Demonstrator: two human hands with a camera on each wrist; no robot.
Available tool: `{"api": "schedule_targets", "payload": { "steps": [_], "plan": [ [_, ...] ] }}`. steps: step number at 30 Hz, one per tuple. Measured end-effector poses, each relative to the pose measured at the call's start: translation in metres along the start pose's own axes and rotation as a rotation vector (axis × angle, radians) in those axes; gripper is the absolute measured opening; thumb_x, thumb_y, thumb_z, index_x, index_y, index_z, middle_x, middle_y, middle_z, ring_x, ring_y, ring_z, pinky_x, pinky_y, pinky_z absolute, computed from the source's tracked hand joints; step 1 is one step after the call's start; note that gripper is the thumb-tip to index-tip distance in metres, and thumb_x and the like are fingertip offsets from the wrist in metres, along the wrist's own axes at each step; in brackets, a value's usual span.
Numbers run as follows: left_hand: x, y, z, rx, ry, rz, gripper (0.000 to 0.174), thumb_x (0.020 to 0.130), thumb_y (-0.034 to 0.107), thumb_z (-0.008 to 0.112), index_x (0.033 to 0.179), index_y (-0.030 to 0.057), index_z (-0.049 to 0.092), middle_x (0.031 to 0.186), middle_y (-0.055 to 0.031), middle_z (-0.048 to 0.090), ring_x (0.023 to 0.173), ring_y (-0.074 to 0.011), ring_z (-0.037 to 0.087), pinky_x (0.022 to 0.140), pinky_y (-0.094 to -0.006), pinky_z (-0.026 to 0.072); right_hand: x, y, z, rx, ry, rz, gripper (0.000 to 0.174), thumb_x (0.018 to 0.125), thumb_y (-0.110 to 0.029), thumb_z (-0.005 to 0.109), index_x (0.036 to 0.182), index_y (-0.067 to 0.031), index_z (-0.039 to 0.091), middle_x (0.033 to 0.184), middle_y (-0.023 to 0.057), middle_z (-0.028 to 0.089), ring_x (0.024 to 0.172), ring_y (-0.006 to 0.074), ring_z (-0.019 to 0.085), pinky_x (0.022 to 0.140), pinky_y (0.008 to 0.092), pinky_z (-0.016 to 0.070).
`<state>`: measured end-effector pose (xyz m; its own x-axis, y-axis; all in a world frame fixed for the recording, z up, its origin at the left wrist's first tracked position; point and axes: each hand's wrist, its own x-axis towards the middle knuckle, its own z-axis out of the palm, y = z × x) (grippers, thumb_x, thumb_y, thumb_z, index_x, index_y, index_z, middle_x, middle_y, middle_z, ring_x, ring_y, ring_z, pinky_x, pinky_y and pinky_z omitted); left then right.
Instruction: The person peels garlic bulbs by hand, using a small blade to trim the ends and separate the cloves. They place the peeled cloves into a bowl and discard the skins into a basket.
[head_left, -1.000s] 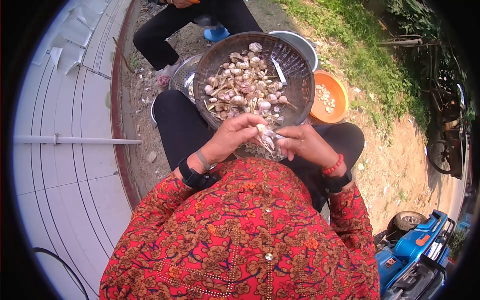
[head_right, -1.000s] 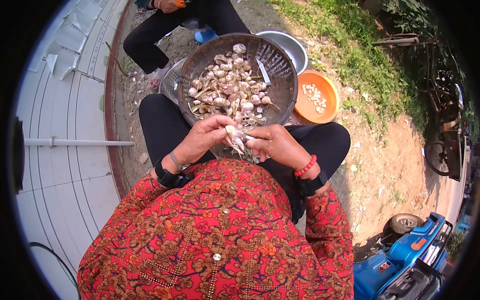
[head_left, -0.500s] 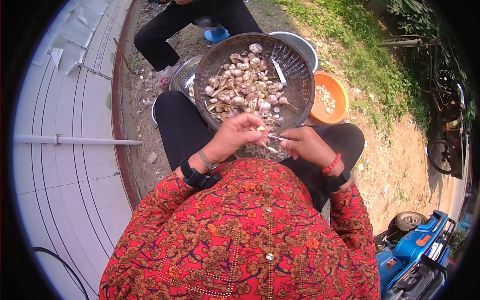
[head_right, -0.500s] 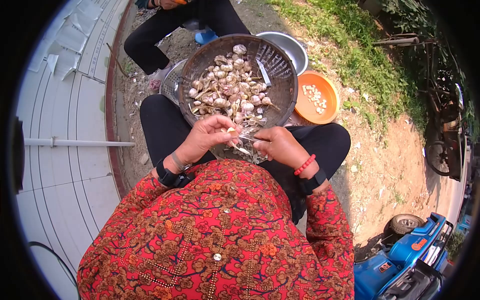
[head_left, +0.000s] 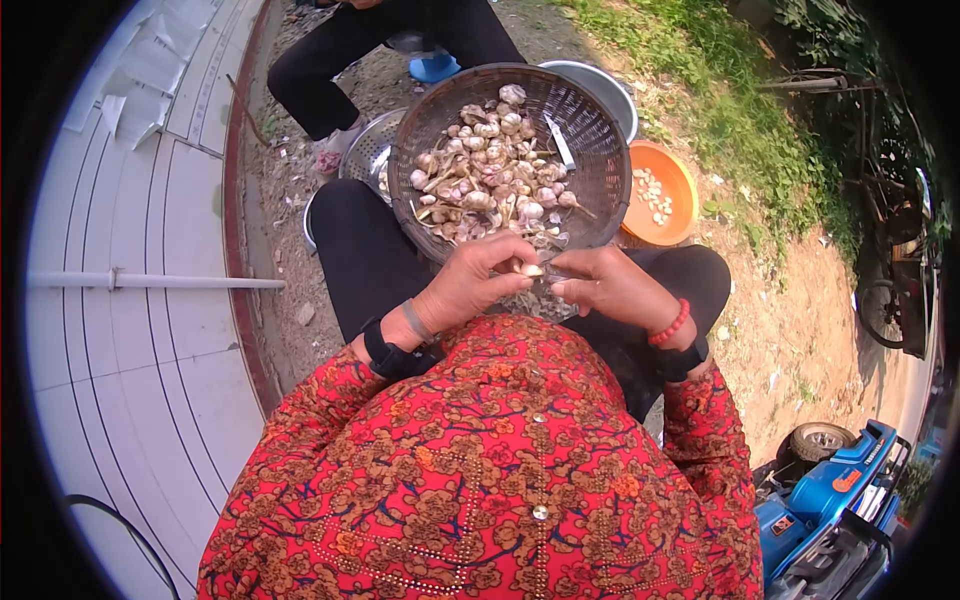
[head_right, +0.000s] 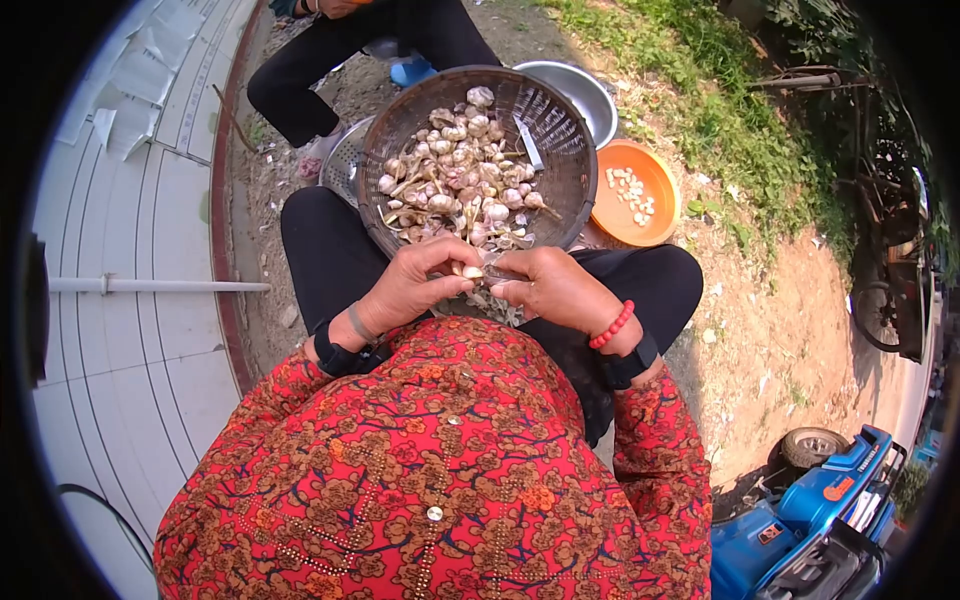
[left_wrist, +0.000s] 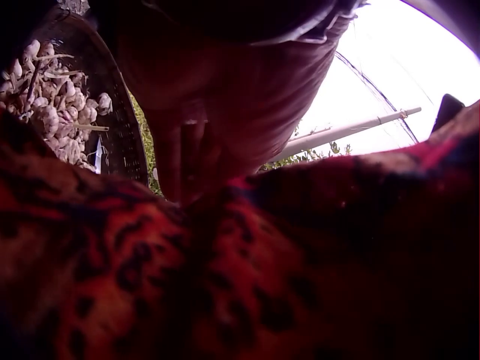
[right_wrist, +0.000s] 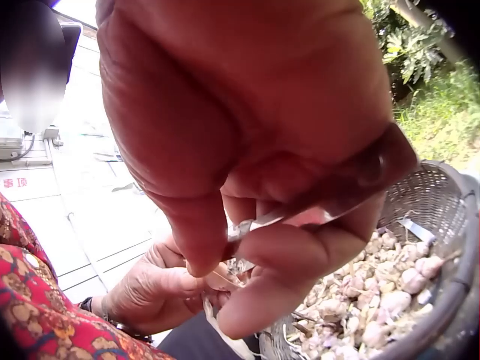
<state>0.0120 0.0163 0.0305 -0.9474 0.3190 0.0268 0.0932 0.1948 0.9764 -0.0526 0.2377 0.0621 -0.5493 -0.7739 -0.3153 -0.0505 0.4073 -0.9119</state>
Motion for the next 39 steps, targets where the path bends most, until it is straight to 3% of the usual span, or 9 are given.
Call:
{"api": "schedule_targets", "payload": {
  "steps": [6,12,15,18,24,27,30,39],
  "plan": [
    [0.001,-0.001,0.0,0.214,0.001,0.146,0.02,0.08,0.005,0.068,0.1,0.0031,0.062,0.088,-0.0044,0.057,0.078,-0.0151,0.055,0.07,-0.0271,0.0462,0.001,0.004,-0.001,-0.023,-0.044,0.008,0.02,0.09,-0.015,0.062,0.097,0.0035,0.062,0.066,0.0075,0.06,0.055,0.0121,0.059,0.051,0.0292,0.0479],
    [0.0,0.001,0.002,0.239,0.006,0.147,0.019,0.08,0.004,0.068,0.098,0.0031,0.063,0.09,-0.0046,0.058,0.077,-0.0149,0.055,0.069,-0.0281,0.0457,0.006,0.008,-0.001,-0.056,-0.063,0.016,0.018,0.09,-0.013,0.061,0.097,0.0033,0.064,0.064,0.0061,0.059,0.052,0.0112,0.057,0.049,0.0276,0.047],
    [-0.001,0.001,-0.001,0.128,-0.03,0.024,0.018,0.082,0.002,0.066,0.099,0.0027,0.061,0.092,-0.0034,0.059,0.081,-0.0125,0.058,0.072,-0.026,0.0478,0.006,0.01,0.0,0.06,-0.064,0.034,0.018,0.09,-0.012,0.06,0.1,0.0025,0.065,0.063,0.0045,0.059,0.051,0.0102,0.056,0.048,0.0261,0.0464],
    [-0.004,-0.006,0.003,-0.433,0.013,-0.158,0.019,0.085,0.002,0.064,0.103,0.0029,0.059,0.099,-0.0038,0.06,0.086,-0.0117,0.061,0.076,-0.025,0.0504,0.006,0.017,-0.001,0.045,-0.046,0.047,0.019,0.09,-0.011,0.059,0.103,0.0013,0.066,0.062,0.0032,0.059,0.05,0.0093,0.055,0.048,0.025,0.0461],
    [0.0,-0.006,-0.005,-0.701,0.096,-0.24,0.024,0.088,0.003,0.062,0.111,0.0024,0.056,0.105,-0.007,0.063,0.086,-0.0141,0.064,0.079,-0.0263,0.0523,0.001,0.039,0.001,-0.115,-0.025,0.173,0.018,0.088,-0.013,0.062,0.097,0.0031,0.065,0.062,0.0071,0.06,0.05,0.0135,0.059,0.05,0.0282,0.0473],
    [0.0,-0.007,-0.001,-0.619,0.132,-0.297,0.026,0.089,0.004,0.062,0.114,0.0018,0.057,0.102,-0.0062,0.064,0.086,-0.014,0.064,0.079,-0.0268,0.0525,-0.002,0.037,0.003,-0.262,0.275,-0.02,0.02,0.086,-0.013,0.064,0.099,0.0027,0.062,0.064,0.0094,0.061,0.053,0.0158,0.061,0.053,0.0306,0.0484],
    [0.0,-0.014,0.0,-0.565,0.139,-0.296,0.025,0.09,0.004,0.061,0.115,0.0008,0.058,0.101,-0.0058,0.064,0.086,-0.0131,0.064,0.079,-0.0266,0.0524,-0.009,0.01,0.005,-0.032,0.34,0.01,0.023,0.086,-0.012,0.065,0.105,0.0009,0.062,0.065,0.009,0.061,0.055,0.0151,0.061,0.055,0.0311,0.0483],
    [-0.002,-0.008,0.003,-0.447,0.051,-0.269,0.022,0.09,0.005,0.061,0.111,-0.0008,0.06,0.098,-0.0028,0.064,0.09,-0.01,0.063,0.081,-0.0238,0.0506,0.004,0.009,0.021,0.076,0.203,-0.048,0.024,0.086,-0.011,0.063,0.107,0.0009,0.062,0.068,0.0084,0.06,0.055,0.0114,0.06,0.053,0.0285,0.0474]
  ]
}}
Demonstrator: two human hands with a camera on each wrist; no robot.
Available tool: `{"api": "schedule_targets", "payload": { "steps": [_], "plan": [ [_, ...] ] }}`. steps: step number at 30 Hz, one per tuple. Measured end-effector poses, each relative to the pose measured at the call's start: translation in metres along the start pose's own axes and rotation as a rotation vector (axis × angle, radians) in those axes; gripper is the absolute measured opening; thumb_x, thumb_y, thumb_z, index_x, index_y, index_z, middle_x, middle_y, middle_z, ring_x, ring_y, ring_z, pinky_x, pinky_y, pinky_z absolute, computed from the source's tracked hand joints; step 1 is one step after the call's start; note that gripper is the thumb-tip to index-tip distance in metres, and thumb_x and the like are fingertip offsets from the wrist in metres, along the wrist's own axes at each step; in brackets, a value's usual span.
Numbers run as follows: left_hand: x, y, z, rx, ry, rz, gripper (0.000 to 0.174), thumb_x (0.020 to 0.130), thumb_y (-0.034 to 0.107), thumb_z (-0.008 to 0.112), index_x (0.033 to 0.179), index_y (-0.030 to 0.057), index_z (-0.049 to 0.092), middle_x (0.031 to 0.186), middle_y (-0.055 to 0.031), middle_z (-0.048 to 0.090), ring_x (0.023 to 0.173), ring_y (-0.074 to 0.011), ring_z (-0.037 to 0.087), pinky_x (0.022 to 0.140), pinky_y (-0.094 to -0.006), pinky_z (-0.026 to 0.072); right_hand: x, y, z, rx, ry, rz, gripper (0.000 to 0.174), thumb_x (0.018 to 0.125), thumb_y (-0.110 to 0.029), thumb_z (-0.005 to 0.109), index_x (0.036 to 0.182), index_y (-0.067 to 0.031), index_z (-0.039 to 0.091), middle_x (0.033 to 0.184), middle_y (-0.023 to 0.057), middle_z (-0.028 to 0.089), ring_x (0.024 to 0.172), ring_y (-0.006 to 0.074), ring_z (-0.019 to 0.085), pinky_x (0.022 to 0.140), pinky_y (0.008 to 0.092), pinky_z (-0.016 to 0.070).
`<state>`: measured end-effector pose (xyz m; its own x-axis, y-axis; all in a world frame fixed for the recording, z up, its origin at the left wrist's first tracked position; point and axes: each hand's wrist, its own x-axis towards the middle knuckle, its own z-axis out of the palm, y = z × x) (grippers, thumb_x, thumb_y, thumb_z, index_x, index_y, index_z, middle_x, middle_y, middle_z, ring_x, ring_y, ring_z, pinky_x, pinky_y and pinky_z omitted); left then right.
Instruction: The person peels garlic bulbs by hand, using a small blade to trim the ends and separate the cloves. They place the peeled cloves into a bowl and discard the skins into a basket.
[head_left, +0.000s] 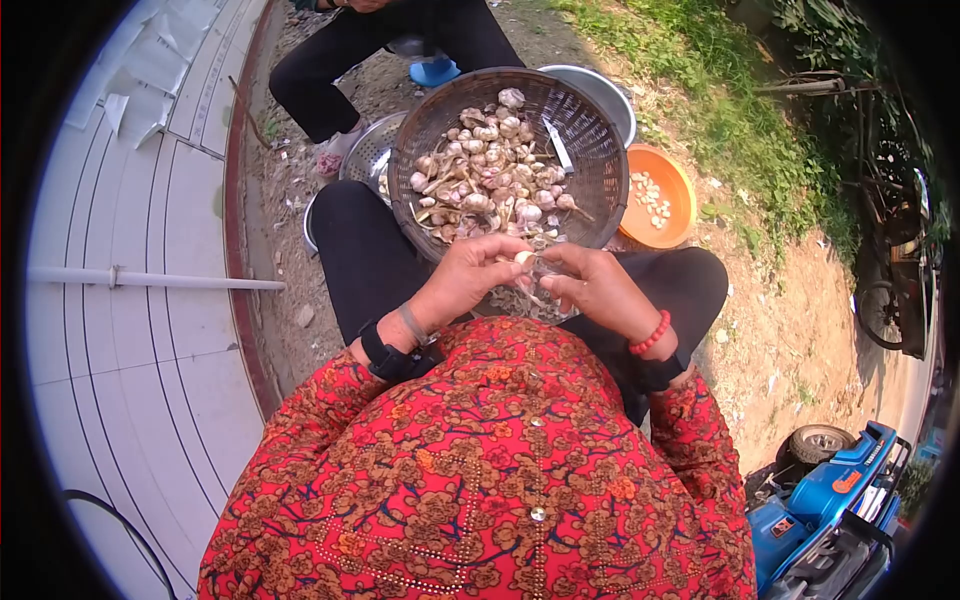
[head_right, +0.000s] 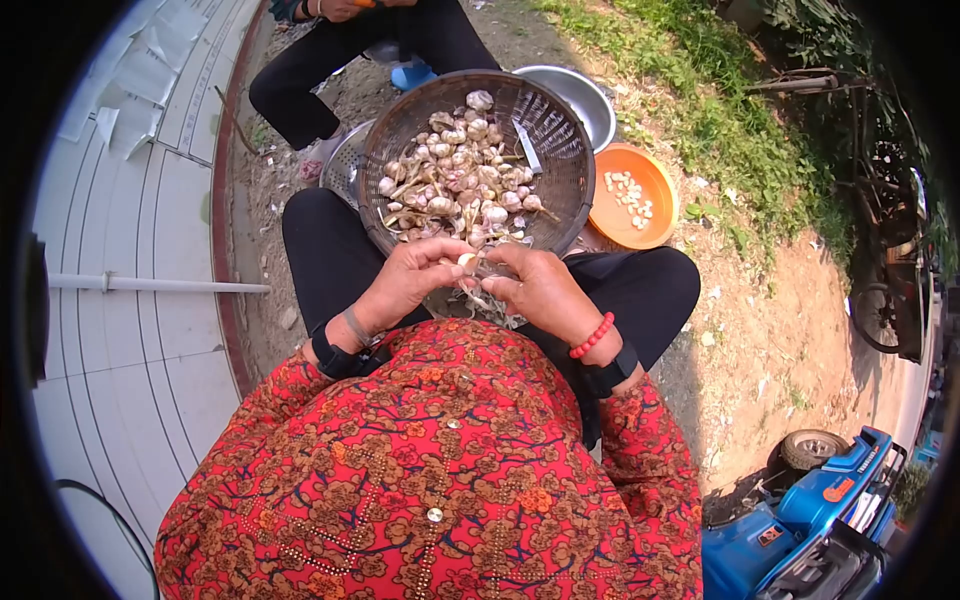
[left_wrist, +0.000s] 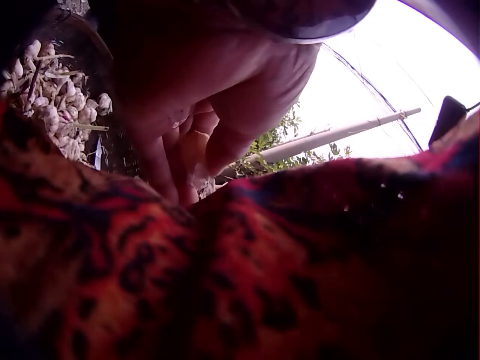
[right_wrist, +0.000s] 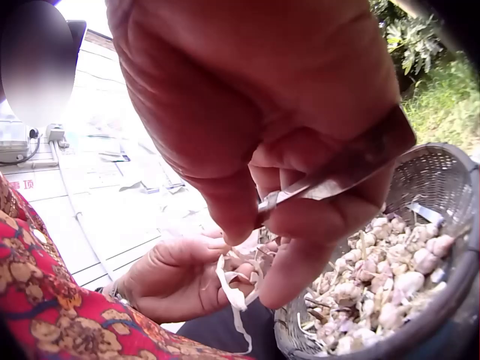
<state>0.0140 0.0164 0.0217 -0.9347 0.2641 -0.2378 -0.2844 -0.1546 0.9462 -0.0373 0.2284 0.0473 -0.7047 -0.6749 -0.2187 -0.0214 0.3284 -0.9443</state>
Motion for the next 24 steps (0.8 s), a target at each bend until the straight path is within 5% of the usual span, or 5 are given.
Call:
{"api": "schedule_targets", "payload": {
  "steps": [9,18,24],
  "plan": [
    [-0.002,-0.007,0.002,0.164,-0.012,0.09,0.018,0.088,0.004,0.063,0.107,0.002,0.061,0.093,0.0006,0.06,0.085,-0.005,0.058,0.075,-0.0204,0.0482,0.0,0.003,-0.008,0.149,-0.142,0.05,0.022,0.09,-0.01,0.059,0.107,0.0026,0.06,0.072,0.006,0.061,0.058,0.0108,0.061,0.054,0.0254,0.0495],
    [-0.001,0.009,0.01,0.59,0.028,0.398,0.018,0.08,0.002,0.064,0.098,0.0032,0.063,0.083,-0.0055,0.058,0.075,-0.0136,0.059,0.066,-0.0268,0.0483,0.003,0.0,-0.017,0.184,-0.242,0.101,0.022,0.091,-0.009,0.058,0.11,0.0016,0.062,0.073,0.0035,0.062,0.059,0.0096,0.061,0.056,0.024,0.051],
    [-0.002,0.005,0.004,0.422,-0.064,0.204,0.017,0.085,0.002,0.062,0.102,0.0006,0.062,0.094,-0.0036,0.061,0.085,-0.0118,0.061,0.076,-0.0259,0.0506,0.003,0.001,-0.019,0.241,-0.27,0.166,0.024,0.092,-0.008,0.056,0.114,0.0007,0.063,0.073,0.0035,0.062,0.059,0.0089,0.06,0.056,0.023,0.0506]
  ]
}}
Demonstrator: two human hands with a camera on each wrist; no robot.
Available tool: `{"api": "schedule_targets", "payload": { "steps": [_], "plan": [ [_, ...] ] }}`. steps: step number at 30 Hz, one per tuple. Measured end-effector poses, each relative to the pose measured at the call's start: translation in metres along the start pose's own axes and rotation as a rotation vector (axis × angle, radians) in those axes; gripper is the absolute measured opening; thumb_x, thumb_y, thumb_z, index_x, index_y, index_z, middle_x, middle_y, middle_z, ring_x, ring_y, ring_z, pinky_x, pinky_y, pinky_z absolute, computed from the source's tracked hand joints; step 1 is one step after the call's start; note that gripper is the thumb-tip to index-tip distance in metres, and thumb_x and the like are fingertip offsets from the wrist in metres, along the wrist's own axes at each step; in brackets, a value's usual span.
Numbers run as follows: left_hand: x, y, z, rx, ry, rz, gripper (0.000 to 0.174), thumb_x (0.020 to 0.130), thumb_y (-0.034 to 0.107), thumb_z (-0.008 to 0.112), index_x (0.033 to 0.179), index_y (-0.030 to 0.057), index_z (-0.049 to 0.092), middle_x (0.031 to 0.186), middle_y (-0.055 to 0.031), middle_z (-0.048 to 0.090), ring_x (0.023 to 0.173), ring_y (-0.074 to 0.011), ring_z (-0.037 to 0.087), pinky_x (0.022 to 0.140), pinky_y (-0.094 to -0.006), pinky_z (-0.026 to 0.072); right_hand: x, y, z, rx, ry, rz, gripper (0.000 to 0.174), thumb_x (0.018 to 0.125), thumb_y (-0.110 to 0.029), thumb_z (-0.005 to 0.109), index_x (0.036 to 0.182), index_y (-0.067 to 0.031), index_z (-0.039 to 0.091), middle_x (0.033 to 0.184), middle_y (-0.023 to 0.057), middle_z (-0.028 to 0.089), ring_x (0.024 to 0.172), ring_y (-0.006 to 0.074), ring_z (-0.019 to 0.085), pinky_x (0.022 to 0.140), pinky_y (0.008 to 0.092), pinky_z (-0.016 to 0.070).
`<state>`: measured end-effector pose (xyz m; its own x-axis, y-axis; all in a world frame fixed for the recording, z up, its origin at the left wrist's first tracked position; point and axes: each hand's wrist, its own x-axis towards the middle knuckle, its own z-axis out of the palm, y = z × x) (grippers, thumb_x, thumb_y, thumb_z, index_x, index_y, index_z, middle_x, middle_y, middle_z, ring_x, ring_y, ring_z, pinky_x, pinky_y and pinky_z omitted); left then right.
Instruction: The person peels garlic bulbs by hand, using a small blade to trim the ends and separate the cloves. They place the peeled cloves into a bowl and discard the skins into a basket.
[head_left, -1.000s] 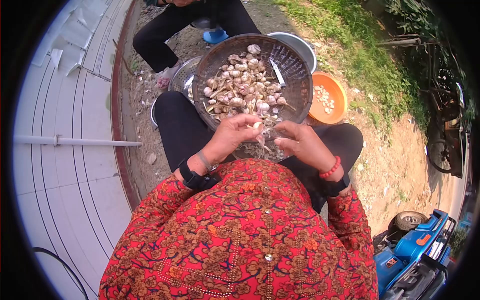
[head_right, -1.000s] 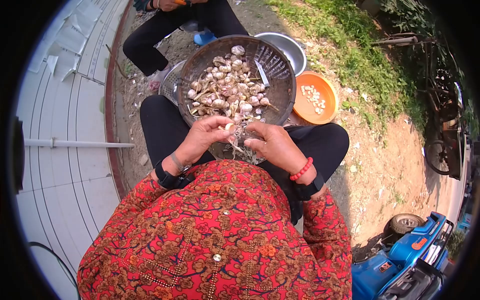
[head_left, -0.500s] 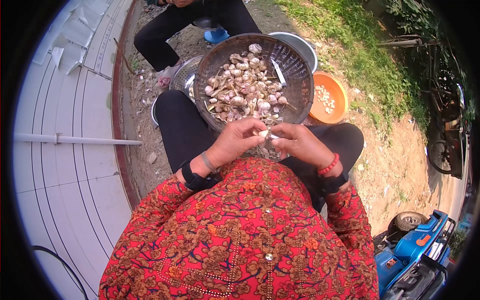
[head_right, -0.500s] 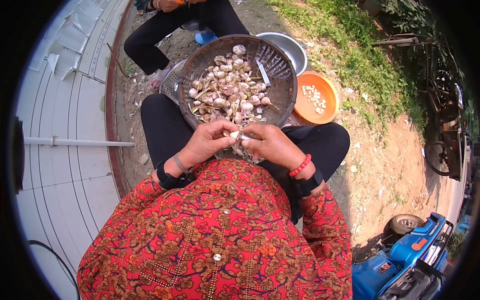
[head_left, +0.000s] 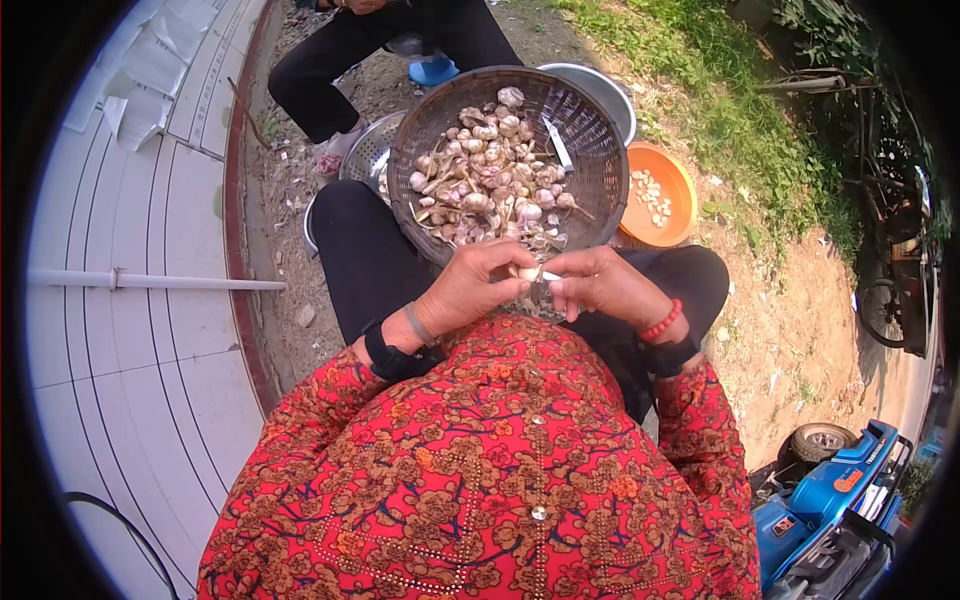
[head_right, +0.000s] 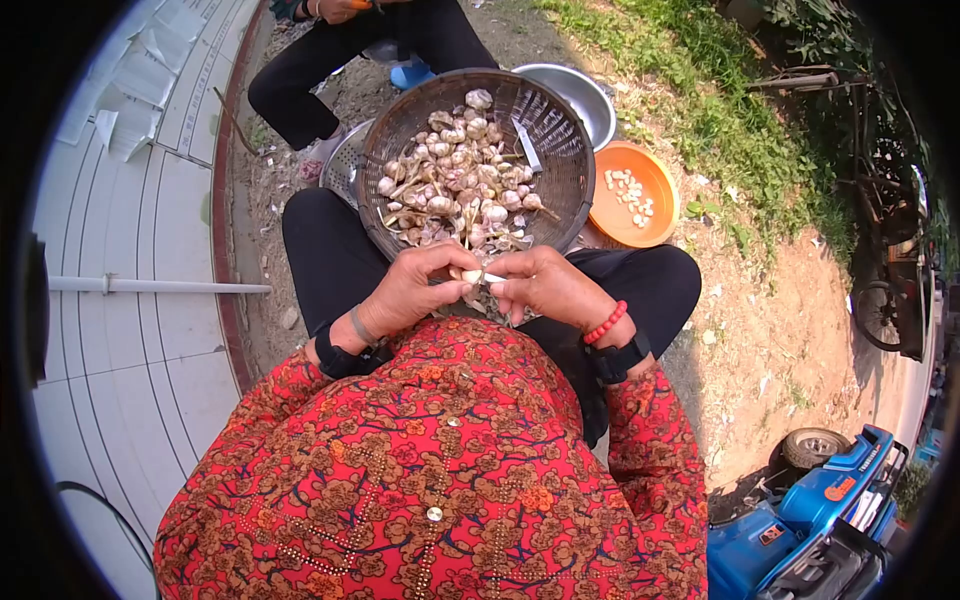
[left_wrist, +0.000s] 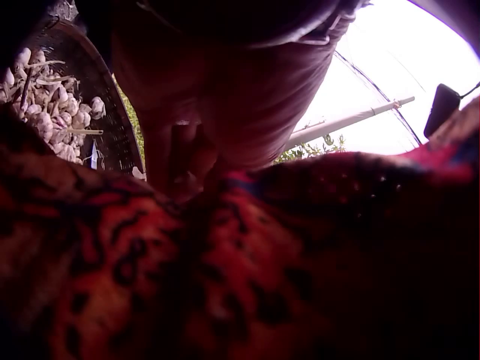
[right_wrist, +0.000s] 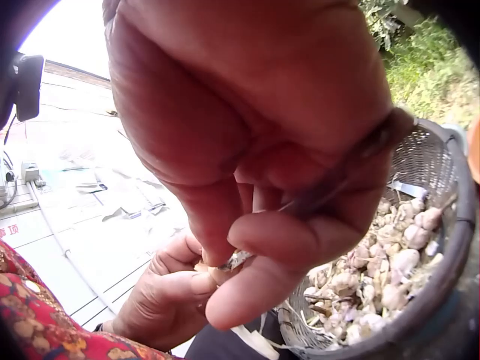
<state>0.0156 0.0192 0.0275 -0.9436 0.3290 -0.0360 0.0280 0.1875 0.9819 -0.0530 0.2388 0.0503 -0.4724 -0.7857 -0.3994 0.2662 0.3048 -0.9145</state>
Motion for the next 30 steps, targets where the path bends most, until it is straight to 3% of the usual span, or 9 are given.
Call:
{"api": "schedule_targets", "payload": {
  "steps": [3,9,16,22,28,30],
  "plan": [
    [0.001,-0.008,0.003,-0.453,0.042,-0.119,0.015,0.087,0.005,0.061,0.101,0.0002,0.061,0.091,-0.0035,0.061,0.085,-0.0121,0.062,0.074,-0.0258,0.0506,0.0,0.007,-0.001,0.028,0.036,0.014,0.025,0.092,-0.007,0.055,0.114,0.0016,0.063,0.072,0.0036,0.062,0.058,0.0087,0.06,0.055,0.0223,0.0501],
    [0.003,-0.018,-0.01,-0.795,0.022,-0.307,0.019,0.09,0.006,0.059,0.109,0.0027,0.055,0.1,-0.0068,0.064,0.092,-0.0145,0.063,0.084,-0.0284,0.0512,-0.002,0.007,-0.001,-0.011,0.063,-0.003,0.026,0.091,-0.006,0.054,0.115,0.0023,0.062,0.07,0.004,0.062,0.058,0.0093,0.06,0.055,0.0232,0.0495],
    [0.004,-0.02,-0.008,-0.777,0.057,-0.301,0.019,0.092,0.009,0.059,0.109,0.0028,0.056,0.099,-0.0055,0.063,0.089,-0.0137,0.063,0.082,-0.0276,0.0517,-0.001,0.003,0.007,0.004,0.084,-0.023,0.024,0.089,-0.007,0.055,0.11,0.0029,0.064,0.069,0.0048,0.063,0.057,0.01,0.06,0.055,0.024,0.0493],
    [0.001,-0.027,-0.012,-0.796,0.062,-0.353,0.02,0.092,0.01,0.059,0.11,0.0027,0.057,0.096,-0.0039,0.063,0.083,-0.0112,0.062,0.077,-0.0252,0.0523,0.0,0.026,-0.001,-0.373,0.213,-0.054,0.024,0.085,-0.008,0.063,0.106,0.0047,0.062,0.067,0.0062,0.061,0.056,0.01,0.059,0.056,0.026,0.0494],
    [0.002,-0.025,-0.01,-0.755,0.127,-0.39,0.016,0.091,0.01,0.061,0.105,0.0036,0.057,0.094,-0.0029,0.062,0.08,-0.01,0.062,0.074,-0.0235,0.0515,-0.004,0.006,0.011,-0.153,0.336,-0.12,0.032,0.083,-0.011,0.067,0.111,0.0048,0.061,0.081,0.0131,0.065,0.063,0.0141,0.064,0.06,0.0299,0.0513],
    [0.003,-0.018,-0.008,-0.715,0.128,-0.393,0.016,0.091,0.009,0.061,0.104,0.0039,0.056,0.094,-0.0029,0.062,0.079,-0.0099,0.061,0.072,-0.0227,0.0509,0.003,0.018,0.015,-0.283,0.336,-0.254,0.033,0.084,-0.012,0.067,0.112,0.0045,0.061,0.083,0.0127,0.065,0.063,0.0137,0.063,0.061,0.0299,0.0511]
  ]
}}
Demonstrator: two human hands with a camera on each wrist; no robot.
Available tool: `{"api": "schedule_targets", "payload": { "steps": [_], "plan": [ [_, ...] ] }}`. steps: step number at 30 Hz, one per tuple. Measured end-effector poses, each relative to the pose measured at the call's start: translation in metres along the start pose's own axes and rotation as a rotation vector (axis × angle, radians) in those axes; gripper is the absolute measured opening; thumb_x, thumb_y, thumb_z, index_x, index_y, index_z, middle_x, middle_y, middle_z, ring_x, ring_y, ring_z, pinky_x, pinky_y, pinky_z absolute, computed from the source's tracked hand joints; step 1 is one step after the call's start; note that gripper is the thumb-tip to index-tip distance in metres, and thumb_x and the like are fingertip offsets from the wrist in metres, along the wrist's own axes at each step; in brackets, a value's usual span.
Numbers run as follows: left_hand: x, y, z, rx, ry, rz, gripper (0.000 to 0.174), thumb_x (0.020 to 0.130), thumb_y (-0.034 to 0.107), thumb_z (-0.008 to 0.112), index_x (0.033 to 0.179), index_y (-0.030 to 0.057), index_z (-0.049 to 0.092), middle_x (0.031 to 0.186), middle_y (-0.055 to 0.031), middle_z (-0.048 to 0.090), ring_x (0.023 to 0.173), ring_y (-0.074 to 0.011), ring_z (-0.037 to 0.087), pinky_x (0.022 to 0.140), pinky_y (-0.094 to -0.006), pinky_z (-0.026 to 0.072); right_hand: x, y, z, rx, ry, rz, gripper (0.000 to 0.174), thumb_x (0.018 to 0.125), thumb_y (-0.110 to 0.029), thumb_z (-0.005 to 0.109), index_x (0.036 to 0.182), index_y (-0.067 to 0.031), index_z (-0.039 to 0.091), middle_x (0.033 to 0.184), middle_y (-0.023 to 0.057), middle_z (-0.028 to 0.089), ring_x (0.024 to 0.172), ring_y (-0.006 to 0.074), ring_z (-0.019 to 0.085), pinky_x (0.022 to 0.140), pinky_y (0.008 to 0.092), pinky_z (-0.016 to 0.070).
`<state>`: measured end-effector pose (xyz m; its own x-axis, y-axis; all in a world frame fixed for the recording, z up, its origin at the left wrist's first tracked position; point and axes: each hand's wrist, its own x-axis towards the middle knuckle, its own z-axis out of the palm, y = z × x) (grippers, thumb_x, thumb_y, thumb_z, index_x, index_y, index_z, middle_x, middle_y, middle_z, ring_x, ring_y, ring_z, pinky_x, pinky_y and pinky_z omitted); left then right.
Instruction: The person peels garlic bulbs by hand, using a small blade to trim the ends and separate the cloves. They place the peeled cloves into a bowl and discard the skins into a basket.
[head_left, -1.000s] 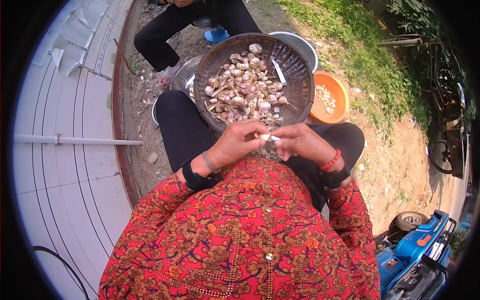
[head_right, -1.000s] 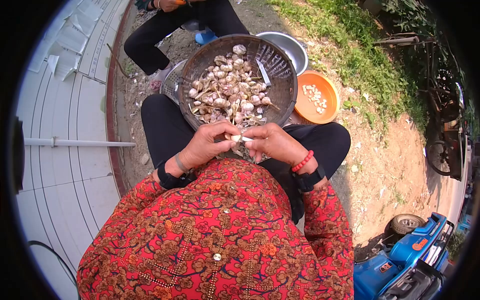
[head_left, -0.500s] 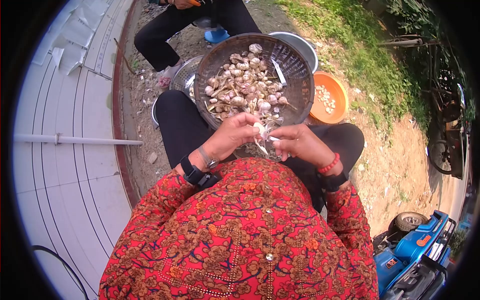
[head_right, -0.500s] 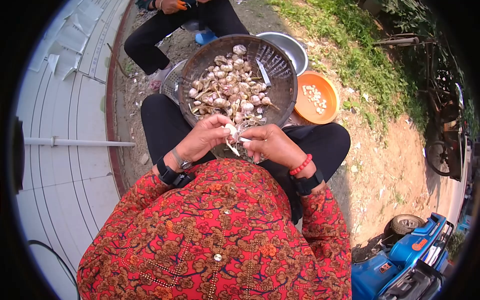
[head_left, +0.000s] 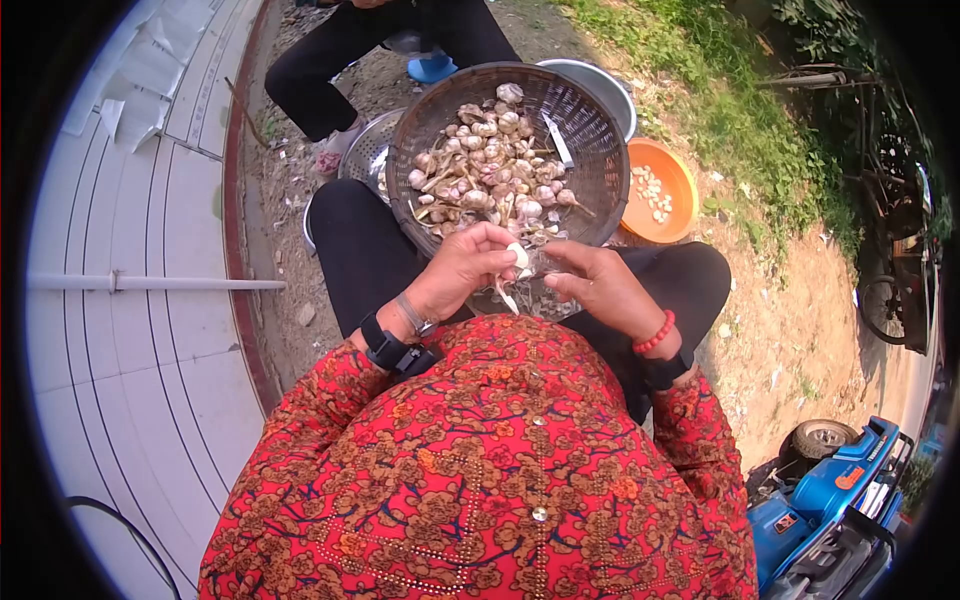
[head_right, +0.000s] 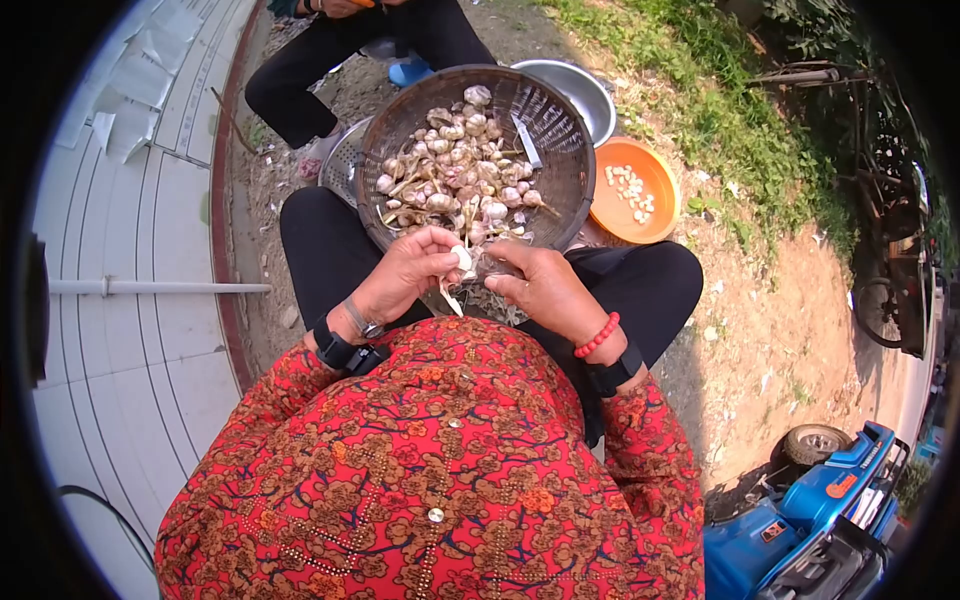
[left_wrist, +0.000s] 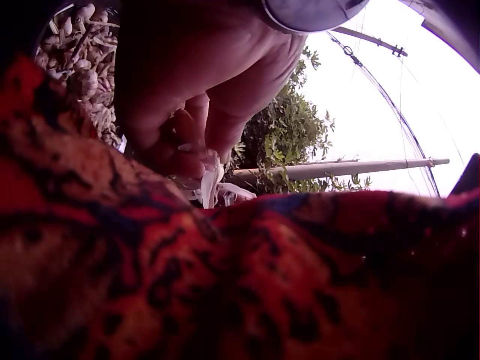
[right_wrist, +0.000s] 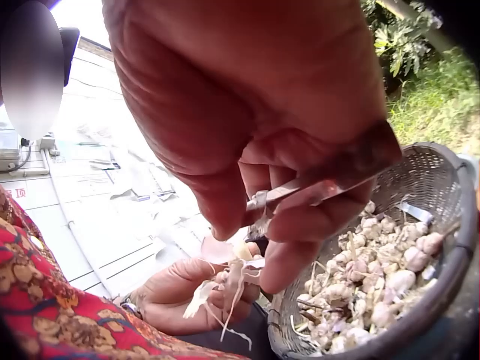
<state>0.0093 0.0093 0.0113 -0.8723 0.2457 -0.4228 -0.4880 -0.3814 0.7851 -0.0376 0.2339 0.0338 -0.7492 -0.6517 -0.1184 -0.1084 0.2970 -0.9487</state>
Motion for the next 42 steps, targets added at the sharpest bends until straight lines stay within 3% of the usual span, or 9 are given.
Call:
{"api": "schedule_targets", "payload": {
  "steps": [2,6,14,18,21,24,27,33,42],
  "plan": [
    [0.003,-0.002,0.001,0.109,-0.014,0.043,0.016,0.091,0.009,0.061,0.105,0.0041,0.056,0.094,-0.0028,0.062,0.079,-0.0095,0.061,0.071,-0.0225,0.0501,0.003,0.012,0.007,-0.05,0.005,-0.084,0.033,0.086,-0.013,0.067,0.113,0.0036,0.061,0.08,0.0107,0.062,0.061,0.0115,0.059,0.061,0.0298,0.0505],
    [0.002,-0.003,0.0,0.164,-0.049,0.11,0.017,0.09,0.009,0.061,0.105,0.0042,0.055,0.094,-0.0027,0.062,0.079,-0.0089,0.06,0.071,-0.0225,0.0494,0.005,-0.005,0.007,0.115,-0.1,0.083,0.028,0.087,-0.012,0.065,0.11,0.0031,0.062,0.08,0.0083,0.062,0.062,0.0105,0.059,0.059,0.0286,0.0499],
    [0.003,-0.002,0.001,-0.017,-0.08,0.076,0.017,0.09,0.01,0.062,0.106,0.0048,0.056,0.096,-0.003,0.062,0.079,-0.0085,0.058,0.07,-0.0224,0.0491,0.006,0.005,0.014,0.341,-0.16,0.126,0.018,0.089,-0.009,0.061,0.104,-0.0005,0.065,0.076,0.003,0.061,0.058,0.0079,0.056,0.054,0.0244,0.0467],
    [0.004,-0.001,0.004,-0.095,-0.076,0.061,0.018,0.09,0.01,0.063,0.106,0.0054,0.056,0.097,-0.003,0.062,0.08,-0.0087,0.058,0.07,-0.0228,0.0492,0.007,0.013,0.02,0.135,-0.17,0.113,0.017,0.087,-0.006,0.063,0.103,-0.0013,0.066,0.069,0.0012,0.06,0.056,0.0086,0.056,0.053,0.0259,0.0465],
    [0.005,-0.003,0.001,-0.134,-0.037,0.057,0.018,0.09,0.01,0.063,0.105,0.0056,0.056,0.097,-0.0029,0.062,0.083,-0.0092,0.059,0.072,-0.0232,0.0497,0.004,0.011,0.01,0.073,-0.238,0.17,0.028,0.088,-0.003,0.061,0.116,0.0013,0.06,0.086,0.0041,0.064,0.068,0.008,0.06,0.061,0.0239,0.0501],
    [0.005,-0.006,-0.005,-0.12,-0.042,0.046,0.018,0.089,0.01,0.063,0.105,0.0058,0.056,0.097,-0.0026,0.063,0.086,-0.0097,0.06,0.074,-0.0235,0.0503,0.002,0.016,-0.005,0.213,-0.125,0.213,0.044,0.085,-0.006,0.065,0.125,0.0042,0.051,0.099,0.0057,0.065,0.076,0.0093,0.062,0.062,0.0222,0.0484],
    [0.007,-0.008,-0.006,0.027,-0.011,0.064,0.018,0.088,0.009,0.064,0.105,0.0056,0.057,0.096,-0.0017,0.063,0.085,-0.0093,0.061,0.074,-0.023,0.0508,0.003,0.006,-0.013,0.434,0.037,0.263,0.052,0.085,-0.012,0.067,0.128,0.0062,0.046,0.087,0.0054,0.063,0.07,0.0092,0.063,0.058,0.0233,0.0468],
    [0.008,-0.006,0.003,0.445,-0.057,0.228,0.019,0.087,0.006,0.066,0.104,0.0038,0.059,0.091,-0.0018,0.064,0.082,-0.0071,0.061,0.072,-0.0204,0.0499,0.016,0.005,0.005,0.532,-0.062,0.275,0.05,0.086,-0.017,0.067,0.129,0.0007,0.048,0.085,0.0011,0.063,0.07,0.0049,0.061,0.051,0.0169,0.0363],
    [0.01,-0.004,0.016,0.441,-0.112,0.286,0.025,0.082,0.008,0.068,0.105,0.0046,0.06,0.095,-0.0008,0.059,0.089,-0.0089,0.057,0.077,-0.0257,0.048,0.02,0.019,0.007,0.569,-0.096,0.331,0.039,0.084,-0.014,0.068,0.12,-0.0057,0.057,0.08,-0.0034,0.059,0.059,0.0018,0.049,0.05,0.0162,0.0349]
  ]
}}
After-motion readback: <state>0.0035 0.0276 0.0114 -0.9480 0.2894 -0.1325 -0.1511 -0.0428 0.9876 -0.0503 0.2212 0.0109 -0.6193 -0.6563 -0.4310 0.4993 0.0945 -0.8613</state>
